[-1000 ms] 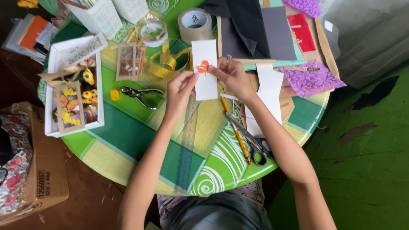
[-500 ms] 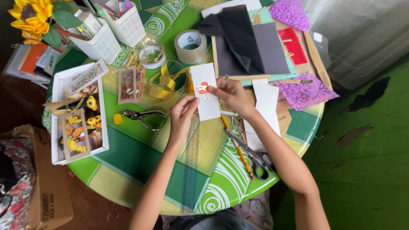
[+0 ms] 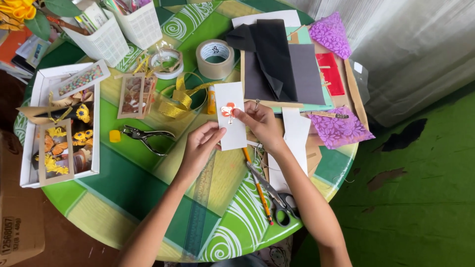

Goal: Gluing decorative elements and measuring cardboard for a craft project.

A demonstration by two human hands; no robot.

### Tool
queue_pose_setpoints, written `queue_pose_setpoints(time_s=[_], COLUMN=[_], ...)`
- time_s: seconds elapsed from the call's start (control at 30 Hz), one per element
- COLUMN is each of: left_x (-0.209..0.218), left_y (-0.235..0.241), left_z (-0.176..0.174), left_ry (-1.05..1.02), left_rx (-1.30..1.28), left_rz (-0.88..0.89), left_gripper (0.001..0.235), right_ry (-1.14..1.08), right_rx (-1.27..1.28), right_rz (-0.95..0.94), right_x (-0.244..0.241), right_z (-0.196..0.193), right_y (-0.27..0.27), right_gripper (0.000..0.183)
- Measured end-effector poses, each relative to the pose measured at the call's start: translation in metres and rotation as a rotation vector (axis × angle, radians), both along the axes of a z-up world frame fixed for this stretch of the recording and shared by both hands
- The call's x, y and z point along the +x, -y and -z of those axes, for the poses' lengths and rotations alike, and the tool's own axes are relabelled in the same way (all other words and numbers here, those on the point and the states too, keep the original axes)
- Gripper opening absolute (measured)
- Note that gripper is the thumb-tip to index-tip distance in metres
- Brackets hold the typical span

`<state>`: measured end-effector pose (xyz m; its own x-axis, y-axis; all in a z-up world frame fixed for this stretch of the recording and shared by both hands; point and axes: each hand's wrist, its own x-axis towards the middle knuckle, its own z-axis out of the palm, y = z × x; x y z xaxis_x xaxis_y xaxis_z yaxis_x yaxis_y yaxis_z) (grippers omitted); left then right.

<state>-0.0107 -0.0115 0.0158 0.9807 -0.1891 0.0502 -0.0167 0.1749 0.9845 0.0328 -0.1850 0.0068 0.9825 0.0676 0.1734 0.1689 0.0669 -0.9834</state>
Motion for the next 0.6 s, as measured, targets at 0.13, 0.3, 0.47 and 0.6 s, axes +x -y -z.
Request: queue_pose_setpoints(time_s=[0.13,0.3,0.47,0.6], left_x=[0.0,0.005,0.009,0.008], left_y=[0.002,0.003,0.001,-0.003], left_z=[0.003,0.011,0.014,0.002], left_ry=[0.019,0.136,0.144,0.138], left_rx=[0.043,0.167,0.189,0.164], left_rz=[0.007,-0.065,-0.088,-0.132], left_gripper=[0.022,0.018,0.017,0.018], right_ry=[0.006,0.032,0.043,0.046], right_rx=[-0.005,-0.029,-0.034,0.01], right_rz=[0.009,0.052,0.062,0.062], right_x=[-0.004,0.006,0.001,0.007], right_z=[-0.006,0.01,-0.002,0.015], right_y=[-0.002,0.006,-0.002,0.0], right_gripper=[0.016,0.018,0.019,0.018])
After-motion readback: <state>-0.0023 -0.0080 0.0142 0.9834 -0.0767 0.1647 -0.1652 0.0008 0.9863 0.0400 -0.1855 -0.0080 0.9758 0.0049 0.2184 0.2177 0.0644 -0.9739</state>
